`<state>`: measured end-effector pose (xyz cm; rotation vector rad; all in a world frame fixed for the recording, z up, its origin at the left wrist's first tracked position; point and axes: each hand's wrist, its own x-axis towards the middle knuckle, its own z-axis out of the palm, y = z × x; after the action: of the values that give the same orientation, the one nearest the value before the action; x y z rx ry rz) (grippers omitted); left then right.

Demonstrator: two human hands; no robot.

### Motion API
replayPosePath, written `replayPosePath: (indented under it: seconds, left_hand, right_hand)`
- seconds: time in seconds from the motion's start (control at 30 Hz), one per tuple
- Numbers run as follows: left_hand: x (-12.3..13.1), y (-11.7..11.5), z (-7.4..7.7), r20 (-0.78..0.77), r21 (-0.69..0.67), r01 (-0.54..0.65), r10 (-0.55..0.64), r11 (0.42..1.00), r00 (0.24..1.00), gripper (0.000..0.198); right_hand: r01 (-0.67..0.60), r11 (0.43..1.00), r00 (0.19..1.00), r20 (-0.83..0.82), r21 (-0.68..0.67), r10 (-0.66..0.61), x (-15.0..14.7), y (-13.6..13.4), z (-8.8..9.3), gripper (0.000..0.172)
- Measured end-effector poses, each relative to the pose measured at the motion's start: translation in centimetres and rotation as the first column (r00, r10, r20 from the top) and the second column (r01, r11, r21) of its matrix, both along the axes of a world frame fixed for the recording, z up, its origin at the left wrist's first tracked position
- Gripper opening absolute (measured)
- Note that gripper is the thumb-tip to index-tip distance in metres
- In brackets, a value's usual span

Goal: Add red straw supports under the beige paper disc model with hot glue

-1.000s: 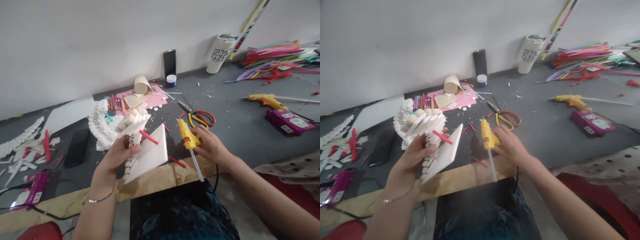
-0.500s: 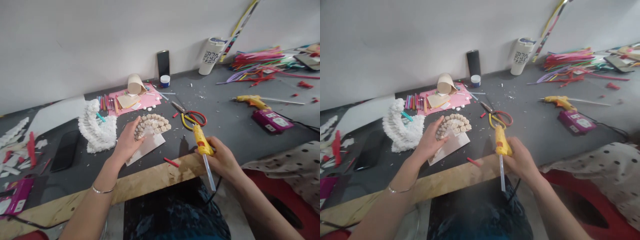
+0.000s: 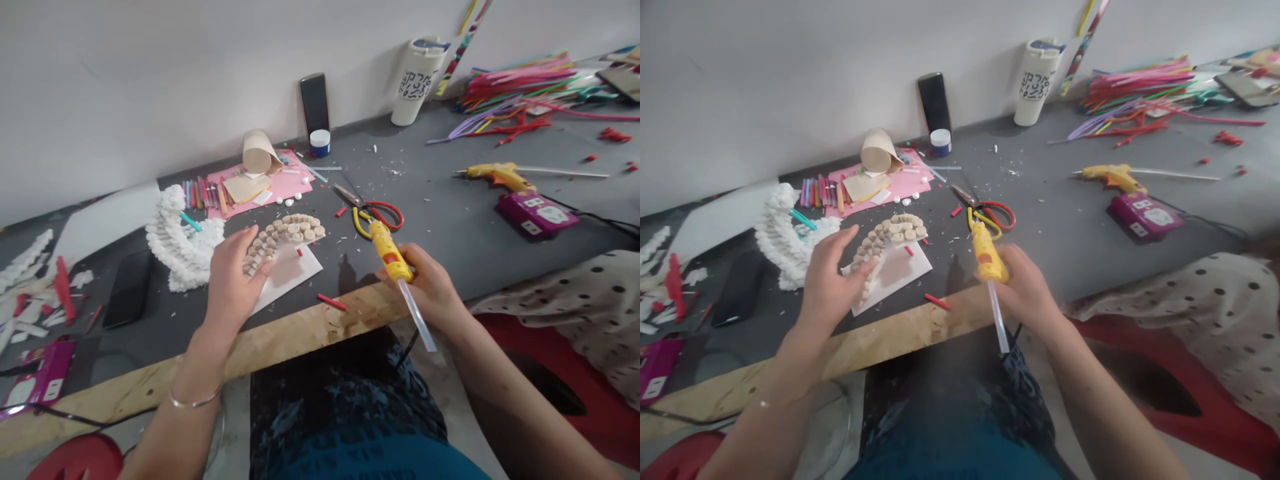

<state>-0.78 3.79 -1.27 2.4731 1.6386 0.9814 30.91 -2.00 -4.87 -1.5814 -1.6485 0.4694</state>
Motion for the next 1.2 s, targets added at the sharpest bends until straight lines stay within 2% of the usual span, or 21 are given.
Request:
replayPosePath:
  seconds: [0.03,0.07,0.13,0.2,0.33,0.43,0.63,0.73,0.83,0.9,1.0,1.2]
  left_hand:
    - [0.6,-1.2,0.3,0.024,0.054,-0.019,0.018,0.998,1.0,0.041]
    - [1.4,-2.4,0.5,0.02,0.066,0.019,-0.02,0.998,1.0,0.028]
    - [3.1,-4.3,0.1,-0.055,0.01,0.227,-0.226,0.974,0.973,0.017]
    - [4.8,-5.3,-1.0,-0.123,-0.077,0.385,-0.392,0.92,0.911,0.019]
    - [6.7,-4.9,-3.2,-0.258,-0.17,0.476,-0.505,0.863,0.824,0.021]
    - [6.9,-4.3,-3.7,-0.312,-0.191,0.486,-0.522,0.853,0.794,0.02]
    - [6.7,-4.4,-3.7,-0.33,-0.192,0.454,-0.493,0.87,0.805,0.018]
    - [6.6,-4.8,-3.5,-0.154,-0.225,0.388,-0.426,0.894,0.891,0.015]
    - [6.5,-5.4,-2.9,0.122,-0.301,0.294,-0.269,0.907,0.955,0.014]
    - [6.4,-5.8,-2.5,0.268,-0.354,0.259,-0.168,0.899,0.949,0.013]
    - [6.4,-6.4,-2.0,0.384,-0.397,0.248,-0.085,0.884,0.919,0.012]
    - [6.0,-6.6,-2.0,0.415,-0.42,0.225,-0.034,0.879,0.909,0.011]
  right_hand:
    - [0.001,1.0,1.0,-0.011,-0.003,-0.001,-0.1,0.0,0.2,0.02]
    - [0.002,1.0,1.0,-0.018,-0.008,-0.002,-0.1,-0.1,0.4,0.02]
    - [0.006,0.999,0.999,-0.035,-0.037,-0.007,-0.3,-0.2,0.8,0.021]
    - [0.014,0.997,0.997,-0.069,-0.076,-0.02,-0.5,-0.4,1.2,0.023]
    - [0.046,0.992,0.992,-0.109,-0.12,-0.06,-0.4,-1.0,1.5,0.026]
    - [0.073,0.988,0.985,-0.148,-0.138,-0.094,-0.1,-1.4,0.9,0.029]
    - [0.022,0.984,0.949,-0.305,-0.177,-0.076,0.2,-2.2,-0.2,0.038]
    - [-0.109,0.979,0.938,-0.344,-0.172,0.044,-0.1,-2.6,-0.1,0.039]
    - [-0.277,0.939,0.882,-0.441,-0.205,0.163,-0.4,-3.3,-0.2,0.041]
    - [-0.375,0.893,0.841,-0.496,-0.248,0.216,-0.6,-3.7,-0.4,0.044]
    - [-0.46,0.84,0.797,-0.55,-0.288,0.249,-1.1,-4.4,-0.6,0.044]
    - [-0.506,0.813,0.748,-0.615,-0.287,0.249,-1.8,-5.2,-0.2,0.041]
